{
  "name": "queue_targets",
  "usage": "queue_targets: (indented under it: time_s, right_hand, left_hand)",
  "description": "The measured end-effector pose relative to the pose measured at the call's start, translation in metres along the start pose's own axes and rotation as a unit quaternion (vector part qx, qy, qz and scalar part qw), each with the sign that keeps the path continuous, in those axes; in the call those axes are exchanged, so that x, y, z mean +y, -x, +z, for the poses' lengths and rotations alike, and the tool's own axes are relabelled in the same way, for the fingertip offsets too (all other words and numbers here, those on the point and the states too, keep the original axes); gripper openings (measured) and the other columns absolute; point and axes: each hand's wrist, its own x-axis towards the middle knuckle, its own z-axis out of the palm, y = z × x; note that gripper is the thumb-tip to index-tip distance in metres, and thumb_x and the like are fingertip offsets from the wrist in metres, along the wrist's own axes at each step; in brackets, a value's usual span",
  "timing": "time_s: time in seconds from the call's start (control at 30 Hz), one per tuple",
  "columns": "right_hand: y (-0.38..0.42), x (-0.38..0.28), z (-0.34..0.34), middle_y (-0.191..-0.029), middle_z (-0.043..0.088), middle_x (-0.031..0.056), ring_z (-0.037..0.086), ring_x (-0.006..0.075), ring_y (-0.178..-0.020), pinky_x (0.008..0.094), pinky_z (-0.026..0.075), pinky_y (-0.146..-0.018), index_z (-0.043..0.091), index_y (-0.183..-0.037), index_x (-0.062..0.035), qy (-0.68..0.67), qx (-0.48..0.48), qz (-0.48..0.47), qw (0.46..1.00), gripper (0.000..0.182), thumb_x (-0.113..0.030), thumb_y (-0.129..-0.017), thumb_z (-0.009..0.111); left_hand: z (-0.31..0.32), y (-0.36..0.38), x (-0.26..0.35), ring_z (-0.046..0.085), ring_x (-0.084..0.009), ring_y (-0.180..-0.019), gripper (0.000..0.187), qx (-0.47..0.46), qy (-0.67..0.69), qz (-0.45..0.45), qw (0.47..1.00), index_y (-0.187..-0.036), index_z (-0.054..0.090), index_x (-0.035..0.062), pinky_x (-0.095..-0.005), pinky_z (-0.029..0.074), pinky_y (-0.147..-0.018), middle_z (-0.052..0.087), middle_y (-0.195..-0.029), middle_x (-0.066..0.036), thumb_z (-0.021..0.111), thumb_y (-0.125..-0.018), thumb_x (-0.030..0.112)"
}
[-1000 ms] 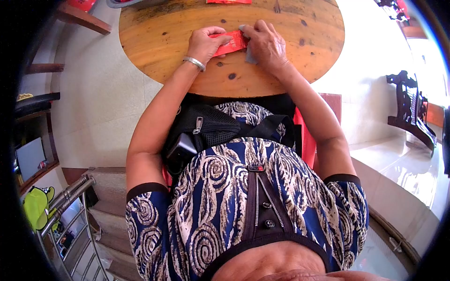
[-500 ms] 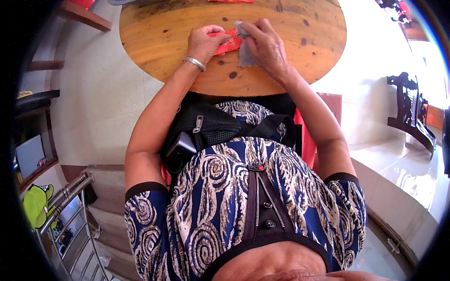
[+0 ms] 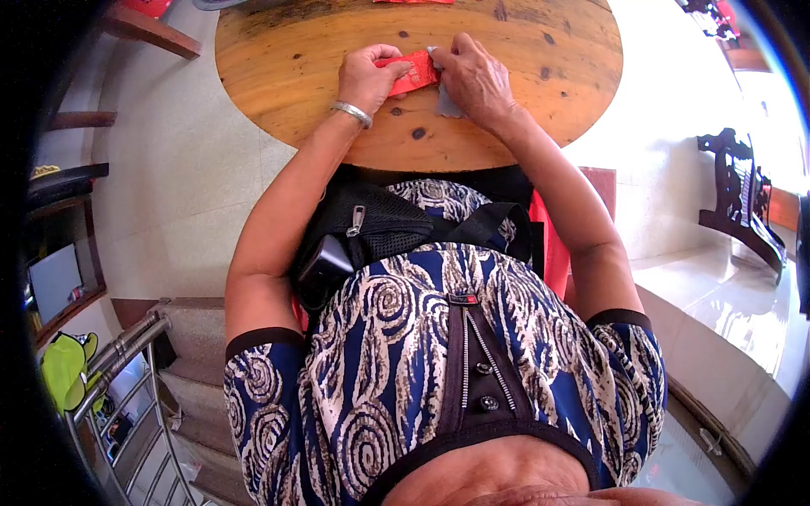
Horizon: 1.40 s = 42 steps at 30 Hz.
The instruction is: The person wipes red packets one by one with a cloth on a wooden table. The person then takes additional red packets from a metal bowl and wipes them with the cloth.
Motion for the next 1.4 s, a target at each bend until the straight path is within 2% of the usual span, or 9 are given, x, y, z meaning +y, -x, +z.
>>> queue_targets:
  time_s: [0.27,0.33,0.43,0.87,1.07,1.17,1.23,1.33,1.4]
  right_hand:
    - [0.012,0.007,-0.018,-0.092,0.053,0.0102,0.06,0.0319,-0.083,0.042,0.051,-0.072,0.064,-0.105,-0.0166,-0.052,-0.042,-0.047,0.997,0.027,-0.008,-0.08,0.058]
    - [0.012,0.006,-0.021,-0.091,0.054,0.0115,0.061,0.0313,-0.085,0.0424,0.051,-0.072,0.067,-0.094,-0.0153,-0.057,-0.059,-0.053,0.995,0.015,-0.015,-0.081,0.059]
    - [0.013,0.006,-0.027,-0.09,0.055,0.0112,0.062,0.0315,-0.085,0.0419,0.052,-0.072,0.068,-0.096,-0.0152,-0.074,-0.065,-0.079,0.992,0.018,-0.016,-0.08,0.06]
    - [0.012,0.006,-0.036,-0.09,0.058,0.0113,0.061,0.0316,-0.083,0.0401,0.05,-0.074,0.069,-0.097,-0.0109,-0.107,-0.115,-0.087,0.984,0.024,-0.01,-0.077,0.058]
    - [0.006,0.018,-0.045,-0.081,0.058,0.0083,0.061,0.0207,-0.077,0.0303,0.049,-0.071,0.069,-0.099,-0.0051,-0.336,-0.154,-0.03,0.929,0.026,-0.006,-0.076,0.056]
    - [0.004,0.018,-0.045,-0.083,0.057,0.0068,0.06,0.0175,-0.078,0.0285,0.048,-0.07,0.068,-0.103,-0.0038,-0.403,-0.085,0.074,0.908,0.03,-0.003,-0.077,0.054]
    - [0.002,0.009,-0.038,-0.088,0.058,0.0083,0.061,0.019,-0.081,0.0283,0.048,-0.07,0.067,-0.106,-0.0051,-0.285,0.048,-0.002,0.957,0.031,-0.001,-0.078,0.054]
    - [0.005,-0.006,-0.015,-0.093,0.057,0.0113,0.061,0.0277,-0.084,0.0349,0.05,-0.073,0.066,-0.11,-0.0103,-0.25,0.047,-0.038,0.966,0.03,-0.007,-0.08,0.059]
    - [0.005,-0.016,-0.003,-0.095,0.057,0.0127,0.061,0.0337,-0.084,0.0415,0.052,-0.074,0.064,-0.111,-0.0144,-0.197,0.073,-0.07,0.975,0.029,-0.011,-0.083,0.06]
  left_hand:
    - [0.0,0.003,0.004,0.06,-0.0068,-0.071,0.014,0.022,-0.029,0.016,0.999,-0.091,0.068,0.0023,-0.0215,0.051,-0.065,0.067,-0.082,-0.001,0.074,-0.079,0.007]
    - [0.0,0.005,0.008,0.06,-0.0065,-0.071,0.014,0.015,0.015,-0.014,1.0,-0.091,0.068,0.0028,-0.0213,0.051,-0.065,0.067,-0.083,0.0,0.074,-0.079,0.007]
    - [-0.002,0.0,-0.001,0.06,-0.0065,-0.07,0.014,0.021,-0.011,0.023,0.999,-0.091,0.068,0.0033,-0.0211,0.051,-0.064,0.067,-0.081,0.0,0.074,-0.078,0.007]
    - [-0.002,0.004,0.008,0.061,-0.0075,-0.067,0.012,0.022,0.021,0.009,0.999,-0.088,0.068,0.0027,-0.0228,0.053,-0.058,0.067,-0.078,-0.002,0.073,-0.078,0.005]
    - [-0.003,0.008,0.018,0.061,-0.0079,-0.066,0.011,0.01,0.091,-0.038,0.995,-0.088,0.067,0.0033,-0.0229,0.054,-0.054,0.065,-0.08,-0.002,0.073,-0.079,0.005]
    - [-0.002,0.008,0.019,0.06,-0.0082,-0.065,0.011,0.011,0.091,-0.053,0.994,-0.088,0.067,0.0032,-0.0231,0.054,-0.054,0.065,-0.081,-0.002,0.073,-0.079,0.005]
    - [-0.003,0.009,0.022,0.061,-0.0084,-0.065,0.012,0.02,0.044,-0.024,0.999,-0.089,0.067,0.0028,-0.0232,0.054,-0.056,0.065,-0.081,-0.002,0.073,-0.079,0.006]
    - [-0.001,0.006,0.017,0.063,-0.0124,-0.061,0.011,0.027,0.08,-0.003,0.996,-0.086,0.066,-0.002,-0.0258,0.057,-0.048,0.065,-0.076,-0.006,0.071,-0.077,0.002]
    - [-0.002,0.005,0.014,0.063,-0.0102,-0.065,0.012,0.016,0.092,-0.027,0.995,-0.088,0.067,0.0,-0.0242,0.056,-0.054,0.066,-0.08,-0.004,0.073,-0.079,0.006]
